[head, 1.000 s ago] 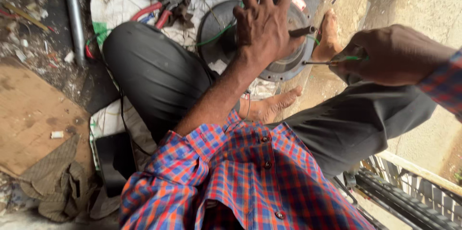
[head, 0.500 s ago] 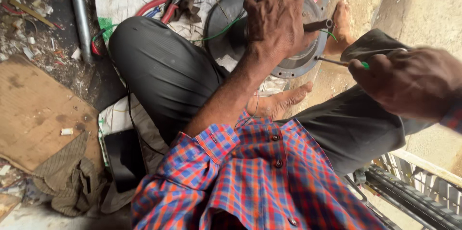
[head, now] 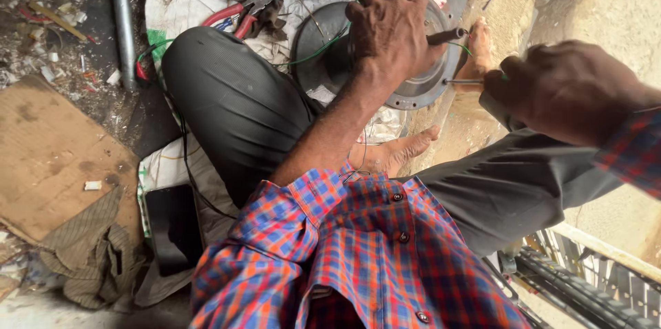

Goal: The person disassembles a fan motor housing by removing screws, then reassembles it by aligning the parts and securing them with a screwdriver and pliers.

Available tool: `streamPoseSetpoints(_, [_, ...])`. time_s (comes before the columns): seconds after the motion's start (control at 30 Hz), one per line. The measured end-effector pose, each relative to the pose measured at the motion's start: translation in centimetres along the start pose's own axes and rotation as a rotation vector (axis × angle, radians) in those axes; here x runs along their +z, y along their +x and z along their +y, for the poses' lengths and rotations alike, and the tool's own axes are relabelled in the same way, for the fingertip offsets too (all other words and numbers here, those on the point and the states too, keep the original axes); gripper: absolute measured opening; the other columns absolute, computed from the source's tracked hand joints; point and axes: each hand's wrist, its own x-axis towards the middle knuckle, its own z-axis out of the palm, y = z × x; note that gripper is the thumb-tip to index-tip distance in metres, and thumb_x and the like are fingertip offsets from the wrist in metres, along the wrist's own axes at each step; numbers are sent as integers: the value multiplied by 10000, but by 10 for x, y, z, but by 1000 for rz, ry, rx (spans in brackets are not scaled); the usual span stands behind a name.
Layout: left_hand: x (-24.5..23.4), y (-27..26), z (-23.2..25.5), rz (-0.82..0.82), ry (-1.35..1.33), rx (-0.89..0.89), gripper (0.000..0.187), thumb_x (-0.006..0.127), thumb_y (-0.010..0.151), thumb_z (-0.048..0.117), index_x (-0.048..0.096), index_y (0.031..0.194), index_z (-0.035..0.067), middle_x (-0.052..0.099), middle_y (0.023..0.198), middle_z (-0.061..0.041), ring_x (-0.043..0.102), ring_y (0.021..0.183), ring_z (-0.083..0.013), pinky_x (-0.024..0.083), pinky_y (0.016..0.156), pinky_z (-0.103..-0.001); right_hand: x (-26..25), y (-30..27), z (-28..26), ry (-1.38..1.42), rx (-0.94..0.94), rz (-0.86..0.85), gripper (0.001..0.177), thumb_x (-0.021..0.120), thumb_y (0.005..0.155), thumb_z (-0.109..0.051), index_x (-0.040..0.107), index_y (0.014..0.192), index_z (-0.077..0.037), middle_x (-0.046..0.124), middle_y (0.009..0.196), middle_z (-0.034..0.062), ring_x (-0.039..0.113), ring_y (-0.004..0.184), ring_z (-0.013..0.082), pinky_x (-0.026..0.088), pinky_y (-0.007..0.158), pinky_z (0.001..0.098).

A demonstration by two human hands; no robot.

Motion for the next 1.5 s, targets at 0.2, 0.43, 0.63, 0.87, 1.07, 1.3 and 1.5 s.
streamPoseSetpoints(0.2, [7, -5, -5, 77, -14, 39, 988, 851, 585, 718, 513, 1265, 85, 456, 1249, -254, 531, 1117, -448, 509, 770, -580, 7, 7, -4, 305, 552, -358, 299, 720, 954, -446, 790, 1139, -221, 784, 885, 89, 729, 744, 291, 570, 688, 373])
streamPoseSetpoints(0.43, [10, -9, -8, 199, -1, 67, 1007, 822, 631, 782, 514, 1272, 69, 445, 1294, -284, 522, 1149, -466, 506, 782, -614, 2, 25, 29, 528, 564, -232, 785, 895, 681, -552, 686, 1239, -40, 775, 824, 117, 725, 702, 287, 559, 668, 410])
streamPoseSetpoints(0.63, [0, -11, -6, 63, -26, 34, 1052, 836, 613, 707, 477, 1353, 51, 425, 1326, -286, 498, 1171, -452, 502, 809, -601, -16, 11, 4, -320, -201, -151, 125, 618, 948, -192, 654, 1023, -98, 676, 734, 40, 731, 766, 253, 587, 651, 384])
streamPoseSetpoints(0.87, [4, -5, -3, -11, -49, 65, 1116, 796, 702, 846, 503, 1403, 29, 409, 1367, -298, 482, 1216, -472, 511, 834, -583, 8, -5, -22, 280, 541, -269, 239, 659, 932, -374, 764, 1112, -257, 715, 753, 48, 707, 646, 247, 560, 631, 421])
streamPoseSetpoints(1.07, [-3, 2, 5, 0, 107, 121, 1046, 854, 573, 712, 540, 1326, 58, 430, 1298, -280, 480, 1187, -527, 517, 796, -572, -16, 11, -15, 528, 666, -235, 315, 744, 825, -446, 785, 1091, -282, 779, 865, 86, 721, 686, 305, 584, 649, 463])
streamPoseSetpoints(1.3, [7, 5, -7, 48, -48, 106, 979, 885, 565, 679, 572, 1284, 93, 444, 1286, -238, 472, 1199, -465, 495, 835, -661, -30, 8, -23, -164, 59, -320, 440, 532, 976, -309, 546, 1382, -139, 677, 959, 81, 745, 799, 187, 602, 621, 315])
streamPoseSetpoints(1.5, [4, 1, -6, 97, 4, 107, 1041, 850, 546, 756, 576, 1270, 60, 430, 1325, -282, 504, 1149, -474, 526, 763, -592, -53, 24, -33, 20, 317, -541, 313, 490, 1025, -342, 592, 1277, -187, 695, 938, 18, 726, 713, 156, 606, 608, 331])
